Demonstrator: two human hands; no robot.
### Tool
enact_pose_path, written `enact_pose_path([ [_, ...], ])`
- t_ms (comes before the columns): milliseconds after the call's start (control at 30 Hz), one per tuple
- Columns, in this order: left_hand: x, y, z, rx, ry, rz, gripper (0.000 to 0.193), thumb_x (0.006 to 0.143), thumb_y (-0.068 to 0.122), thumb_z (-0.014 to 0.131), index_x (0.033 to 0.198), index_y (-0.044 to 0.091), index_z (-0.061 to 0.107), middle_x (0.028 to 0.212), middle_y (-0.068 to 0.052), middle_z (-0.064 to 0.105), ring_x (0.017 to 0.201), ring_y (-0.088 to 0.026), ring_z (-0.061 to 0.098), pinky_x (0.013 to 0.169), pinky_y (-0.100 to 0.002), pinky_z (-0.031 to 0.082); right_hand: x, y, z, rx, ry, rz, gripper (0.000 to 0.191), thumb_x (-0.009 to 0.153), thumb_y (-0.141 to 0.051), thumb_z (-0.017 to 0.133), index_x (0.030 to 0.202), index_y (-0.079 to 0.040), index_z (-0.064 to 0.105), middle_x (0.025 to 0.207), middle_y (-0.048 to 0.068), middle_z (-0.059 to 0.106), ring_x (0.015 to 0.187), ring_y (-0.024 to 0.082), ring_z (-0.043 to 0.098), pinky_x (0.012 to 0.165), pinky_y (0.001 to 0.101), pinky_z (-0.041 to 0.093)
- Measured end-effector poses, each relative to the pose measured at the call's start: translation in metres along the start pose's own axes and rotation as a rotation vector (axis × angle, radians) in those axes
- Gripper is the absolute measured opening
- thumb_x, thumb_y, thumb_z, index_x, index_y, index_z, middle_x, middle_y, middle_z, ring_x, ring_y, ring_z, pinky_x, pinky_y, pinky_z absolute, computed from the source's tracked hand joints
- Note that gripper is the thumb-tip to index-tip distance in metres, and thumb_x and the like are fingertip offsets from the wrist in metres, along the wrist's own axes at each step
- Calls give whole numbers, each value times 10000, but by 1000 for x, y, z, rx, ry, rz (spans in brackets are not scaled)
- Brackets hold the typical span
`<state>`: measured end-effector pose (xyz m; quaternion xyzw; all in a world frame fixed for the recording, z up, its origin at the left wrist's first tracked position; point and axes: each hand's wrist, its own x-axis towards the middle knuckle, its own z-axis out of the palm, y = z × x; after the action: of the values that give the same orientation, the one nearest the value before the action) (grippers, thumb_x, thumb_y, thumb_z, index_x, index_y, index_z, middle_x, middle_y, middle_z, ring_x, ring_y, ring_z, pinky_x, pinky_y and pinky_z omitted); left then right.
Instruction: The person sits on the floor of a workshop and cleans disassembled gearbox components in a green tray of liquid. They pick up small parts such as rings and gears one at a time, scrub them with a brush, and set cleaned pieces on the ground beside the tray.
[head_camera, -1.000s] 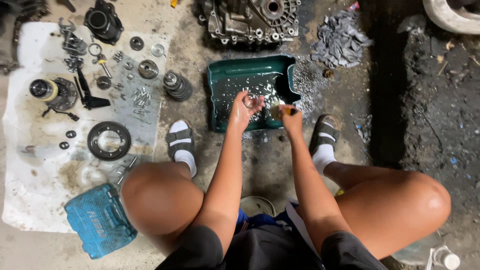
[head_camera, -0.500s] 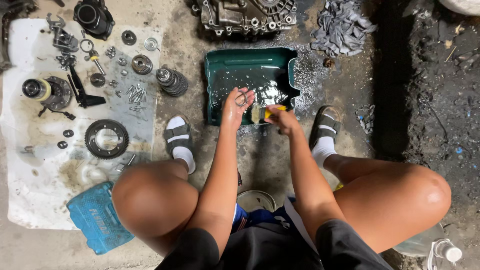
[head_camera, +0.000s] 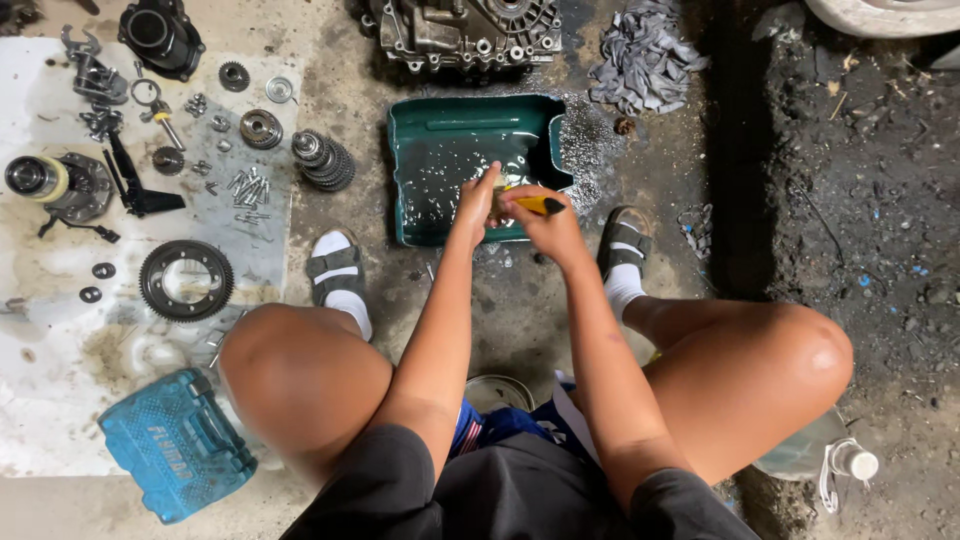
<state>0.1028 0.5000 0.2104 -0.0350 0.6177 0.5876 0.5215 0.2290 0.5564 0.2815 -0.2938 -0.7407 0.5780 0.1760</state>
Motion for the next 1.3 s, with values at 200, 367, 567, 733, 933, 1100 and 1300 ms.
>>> enact_pose_path([
  [200,4,-13,13,-267,42,524,453,1080,448,539,876,48,598,748,-15,605,652,-101,560,580,-277,455,-19,1,39,-97,242,-318,119,965,22,686,1073,-3,729,1087,126,754,1049,217,719,938,354,566],
  [367,-4,-7,20,-23,200,668,388,1028,377,590,866,26,628,749,-11,629,677,-76,534,613,-278,467,1,4,19,749,324,175,173,934,13,686,1106,28,671,1055,141,699,917,250,712,863,452,653],
  [567,4,5,18,-242,69,591,382,1032,320,645,811,10,617,736,-18,602,646,-98,502,574,-300,424,4,17,9,1204,226,418,271,903,-6,685,1168,6,626,1077,169,685,951,301,724,899,431,650],
  [733,19,2,-12,4,-51,101,309,968,347,631,845,66,665,649,-38,599,442,-135,507,343,-305,309,12,22,-4,857,24,400,219,917,21,704,1132,47,670,1110,144,687,973,260,719,913,419,649],
  [933,33,-22,-18,305,154,263,308,941,315,692,861,18,708,707,-86,714,555,-194,697,451,-324,562,28,22,-6,154,-192,199,188,896,23,707,1071,-11,766,1010,88,760,913,182,717,801,311,608],
  [1100,39,-42,-28,160,400,181,301,986,288,658,939,-3,717,826,-213,728,757,-400,706,668,-485,545,34,39,33,-226,78,83,154,925,-33,708,1066,-62,766,1026,132,774,931,279,760,834,328,576],
  [1300,28,-66,-30,733,483,407,221,874,243,645,1018,124,762,984,-195,742,921,-417,705,810,-475,557,12,72,47,-386,-5,34,317,774,37,648,1066,-50,737,1102,207,723,1048,396,681,916,412,532],
])
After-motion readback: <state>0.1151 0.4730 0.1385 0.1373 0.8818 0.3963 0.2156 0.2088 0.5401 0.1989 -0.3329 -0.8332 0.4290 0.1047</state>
